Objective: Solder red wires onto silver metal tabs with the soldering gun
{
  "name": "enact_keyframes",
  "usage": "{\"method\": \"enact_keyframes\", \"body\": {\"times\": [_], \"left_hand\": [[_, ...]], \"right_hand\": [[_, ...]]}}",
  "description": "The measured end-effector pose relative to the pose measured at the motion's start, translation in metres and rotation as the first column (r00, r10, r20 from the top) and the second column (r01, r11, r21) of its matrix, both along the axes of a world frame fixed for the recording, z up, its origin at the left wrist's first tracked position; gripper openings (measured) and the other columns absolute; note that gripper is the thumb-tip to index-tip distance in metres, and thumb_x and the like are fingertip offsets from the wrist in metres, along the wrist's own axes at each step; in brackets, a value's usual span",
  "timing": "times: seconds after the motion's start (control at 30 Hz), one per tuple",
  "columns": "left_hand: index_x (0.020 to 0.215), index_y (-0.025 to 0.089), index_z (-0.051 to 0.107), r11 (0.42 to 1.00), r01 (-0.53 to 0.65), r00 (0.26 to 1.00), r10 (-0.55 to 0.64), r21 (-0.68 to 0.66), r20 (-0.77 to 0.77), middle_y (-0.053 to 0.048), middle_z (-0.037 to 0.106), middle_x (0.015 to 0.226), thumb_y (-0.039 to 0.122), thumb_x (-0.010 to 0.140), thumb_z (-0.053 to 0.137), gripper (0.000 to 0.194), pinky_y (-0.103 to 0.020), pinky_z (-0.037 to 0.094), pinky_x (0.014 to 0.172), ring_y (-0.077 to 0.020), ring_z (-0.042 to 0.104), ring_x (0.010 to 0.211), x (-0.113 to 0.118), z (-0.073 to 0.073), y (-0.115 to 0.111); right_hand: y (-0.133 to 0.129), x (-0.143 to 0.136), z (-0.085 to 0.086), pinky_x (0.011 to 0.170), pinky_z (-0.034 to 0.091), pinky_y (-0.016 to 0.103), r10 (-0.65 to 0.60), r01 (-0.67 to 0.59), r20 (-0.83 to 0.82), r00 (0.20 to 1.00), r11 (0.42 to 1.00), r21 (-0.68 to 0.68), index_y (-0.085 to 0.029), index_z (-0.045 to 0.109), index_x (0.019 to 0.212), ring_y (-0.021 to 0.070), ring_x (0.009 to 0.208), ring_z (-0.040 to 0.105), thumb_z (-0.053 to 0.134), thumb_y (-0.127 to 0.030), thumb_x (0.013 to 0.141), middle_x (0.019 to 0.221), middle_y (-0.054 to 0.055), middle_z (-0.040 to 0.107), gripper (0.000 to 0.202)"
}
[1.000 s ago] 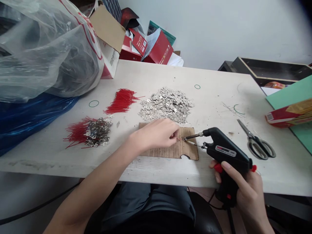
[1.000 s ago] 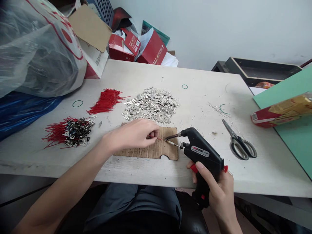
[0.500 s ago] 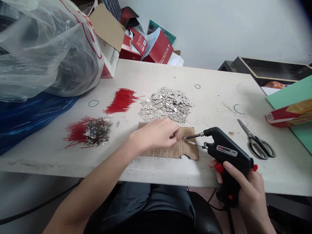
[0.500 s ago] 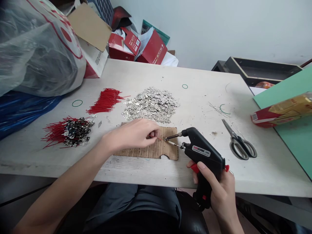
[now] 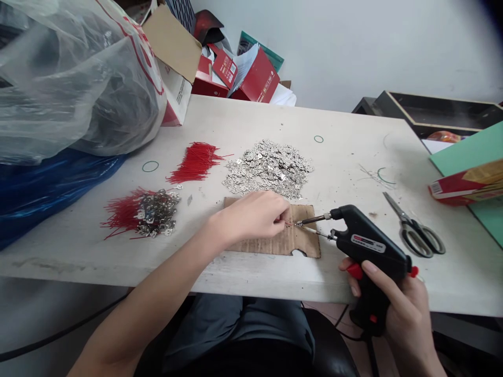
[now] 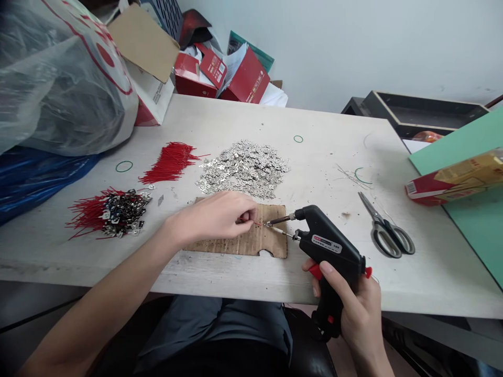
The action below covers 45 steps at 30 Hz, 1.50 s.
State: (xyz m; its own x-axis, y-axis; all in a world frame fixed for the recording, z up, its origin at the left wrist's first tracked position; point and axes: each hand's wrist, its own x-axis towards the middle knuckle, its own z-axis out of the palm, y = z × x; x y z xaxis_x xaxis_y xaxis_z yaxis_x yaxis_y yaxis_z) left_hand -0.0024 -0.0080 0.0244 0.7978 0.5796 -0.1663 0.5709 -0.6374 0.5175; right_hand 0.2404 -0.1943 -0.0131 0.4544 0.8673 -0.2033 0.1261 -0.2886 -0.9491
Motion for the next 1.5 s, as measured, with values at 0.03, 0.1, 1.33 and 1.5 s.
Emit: {"method": "enact_keyframes", "body": {"times": [0.03,0.1,1.33,1.5], "left_hand": [[0.078,0.020,0.053,1.000,-0.003,1.000,0.003,0.004,0.000,-0.004,0.071,0.091,0.009,0.093,0.060,0.019,-0.033,0.038,0.067,-0.0173,0.060,0.082,0.000,0.000,0.000],[0.078,0.020,0.053,1.000,-0.006,1.000,0.006,0.006,0.006,-0.003,0.070,0.089,0.009,0.093,0.060,0.020,-0.033,0.038,0.066,-0.0169,0.060,0.080,0.000,0.000,0.000],[0.083,0.018,0.061,0.999,-0.004,0.999,0.002,0.046,0.039,-0.003,0.071,0.089,0.009,0.092,0.060,0.013,-0.031,0.038,0.065,-0.0154,0.059,0.077,0.001,-0.008,0.000],[0.082,0.018,0.061,0.998,-0.005,0.999,0.002,0.066,0.041,-0.003,0.071,0.089,0.009,0.092,0.060,0.013,-0.031,0.038,0.064,-0.0157,0.059,0.077,0.001,-0.008,0.000]], "right_hand": [[0.000,0.000,0.000,0.049,0.041,0.031,-0.004,0.004,-0.003,1.000,1.000,-0.007,-0.018,0.082,0.088,0.0193,0.057,0.056,0.082,-0.058,0.095,0.065,0.006,0.065,0.041],[0.000,0.001,-0.001,0.049,0.040,0.030,-0.008,0.008,-0.015,1.000,1.000,-0.013,-0.018,0.082,0.089,0.0193,0.058,0.056,0.082,-0.058,0.095,0.065,0.005,0.065,0.040],[0.001,-0.003,0.004,0.044,0.038,0.026,-0.015,0.015,-0.027,1.000,1.000,-0.008,-0.018,0.084,0.090,0.0167,0.056,0.057,0.083,-0.059,0.094,0.062,0.004,0.063,0.041],[0.001,0.009,-0.006,0.039,0.040,0.026,0.072,-0.072,0.001,0.997,0.997,0.042,-0.017,0.085,0.091,0.0176,0.051,0.058,0.082,-0.057,0.096,0.062,0.005,0.064,0.041]]}}
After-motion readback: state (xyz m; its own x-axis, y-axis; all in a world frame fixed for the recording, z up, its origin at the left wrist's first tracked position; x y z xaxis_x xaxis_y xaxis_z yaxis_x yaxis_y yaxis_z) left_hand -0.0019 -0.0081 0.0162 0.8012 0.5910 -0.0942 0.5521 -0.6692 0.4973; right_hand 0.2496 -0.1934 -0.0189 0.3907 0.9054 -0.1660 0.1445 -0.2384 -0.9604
